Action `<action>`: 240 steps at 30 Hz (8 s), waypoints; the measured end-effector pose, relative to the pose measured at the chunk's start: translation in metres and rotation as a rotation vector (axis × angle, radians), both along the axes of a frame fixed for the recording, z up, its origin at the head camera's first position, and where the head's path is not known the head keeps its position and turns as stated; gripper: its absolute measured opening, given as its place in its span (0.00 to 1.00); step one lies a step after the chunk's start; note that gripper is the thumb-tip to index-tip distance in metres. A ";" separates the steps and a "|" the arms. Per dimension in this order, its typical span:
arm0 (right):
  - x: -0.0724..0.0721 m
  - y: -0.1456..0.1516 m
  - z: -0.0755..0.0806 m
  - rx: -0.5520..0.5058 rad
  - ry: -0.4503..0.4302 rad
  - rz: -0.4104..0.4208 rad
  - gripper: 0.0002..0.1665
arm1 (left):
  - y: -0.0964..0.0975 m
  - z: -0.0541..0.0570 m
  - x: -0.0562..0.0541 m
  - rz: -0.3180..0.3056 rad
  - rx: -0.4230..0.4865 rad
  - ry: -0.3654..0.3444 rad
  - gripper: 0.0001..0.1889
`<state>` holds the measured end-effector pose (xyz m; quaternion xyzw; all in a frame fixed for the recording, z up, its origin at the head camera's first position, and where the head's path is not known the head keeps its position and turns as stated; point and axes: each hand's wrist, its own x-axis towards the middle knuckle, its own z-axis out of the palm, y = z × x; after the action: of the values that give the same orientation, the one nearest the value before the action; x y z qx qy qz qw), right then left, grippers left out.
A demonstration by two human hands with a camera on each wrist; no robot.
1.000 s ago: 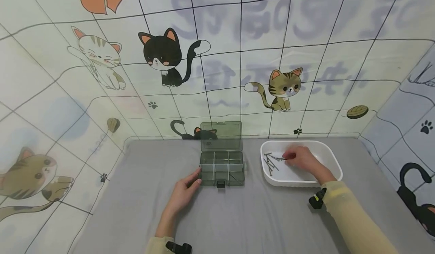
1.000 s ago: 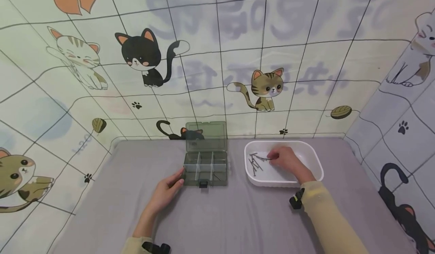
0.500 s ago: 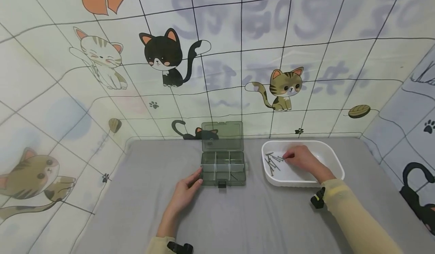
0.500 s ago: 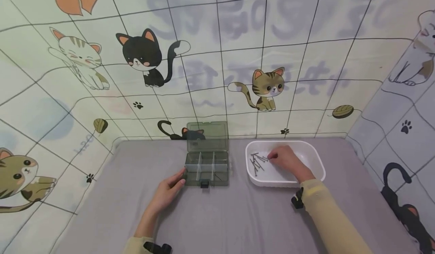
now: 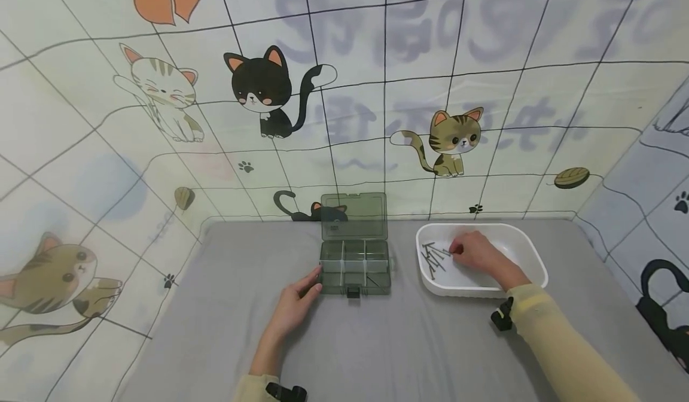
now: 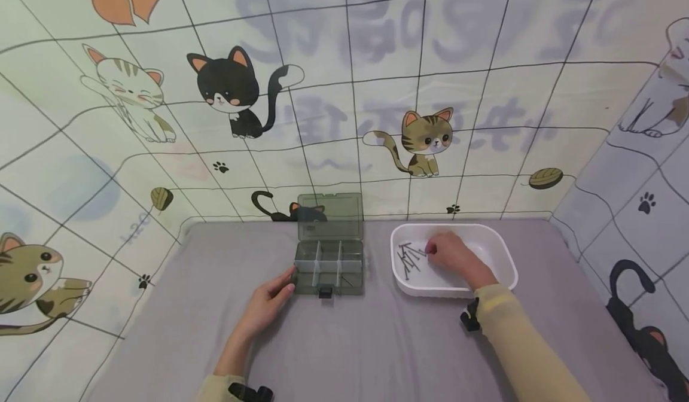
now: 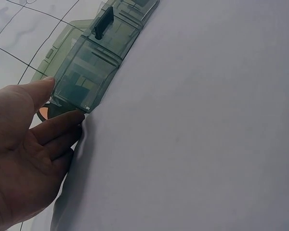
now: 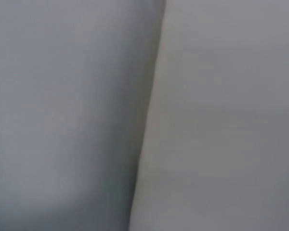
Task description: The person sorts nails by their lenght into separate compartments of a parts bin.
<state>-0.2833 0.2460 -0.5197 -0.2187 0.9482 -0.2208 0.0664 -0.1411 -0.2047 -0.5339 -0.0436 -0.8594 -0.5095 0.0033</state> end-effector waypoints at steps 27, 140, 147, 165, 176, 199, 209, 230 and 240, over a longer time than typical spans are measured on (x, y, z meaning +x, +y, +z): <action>0.031 0.006 0.025 -0.278 0.011 -0.118 0.12 | 0.004 -0.003 0.001 0.007 0.021 0.006 0.24; 0.048 -0.023 0.024 -0.408 0.034 -0.165 0.12 | 0.004 -0.002 0.003 0.020 0.052 -0.019 0.24; 0.038 -0.021 0.019 -0.378 0.005 -0.161 0.15 | 0.004 -0.002 0.002 0.016 0.057 -0.009 0.24; 0.010 -0.020 0.000 -0.320 -0.041 -0.154 0.15 | 0.005 -0.005 0.001 0.019 0.046 0.006 0.24; 0.012 -0.025 -0.002 -0.206 -0.047 -0.151 0.11 | 0.007 -0.002 0.003 0.048 0.090 -0.002 0.23; 0.015 -0.029 0.011 -0.086 -0.047 -0.104 0.12 | 0.004 -0.005 0.002 0.024 0.058 -0.012 0.24; 0.009 -0.032 0.007 -0.084 -0.117 -0.102 0.12 | 0.002 0.000 0.003 0.032 0.068 -0.013 0.24; 0.022 -0.024 0.022 -0.228 -0.020 -0.136 0.11 | 0.004 -0.004 0.001 0.018 0.075 -0.029 0.24; 0.032 -0.021 0.023 -0.313 -0.031 -0.127 0.13 | 0.005 -0.006 0.002 0.035 0.115 -0.024 0.24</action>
<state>-0.2517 0.2254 -0.4972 -0.1627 0.9130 -0.3728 0.0322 -0.1392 -0.1997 -0.5397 -0.0221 -0.8293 -0.5584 0.0044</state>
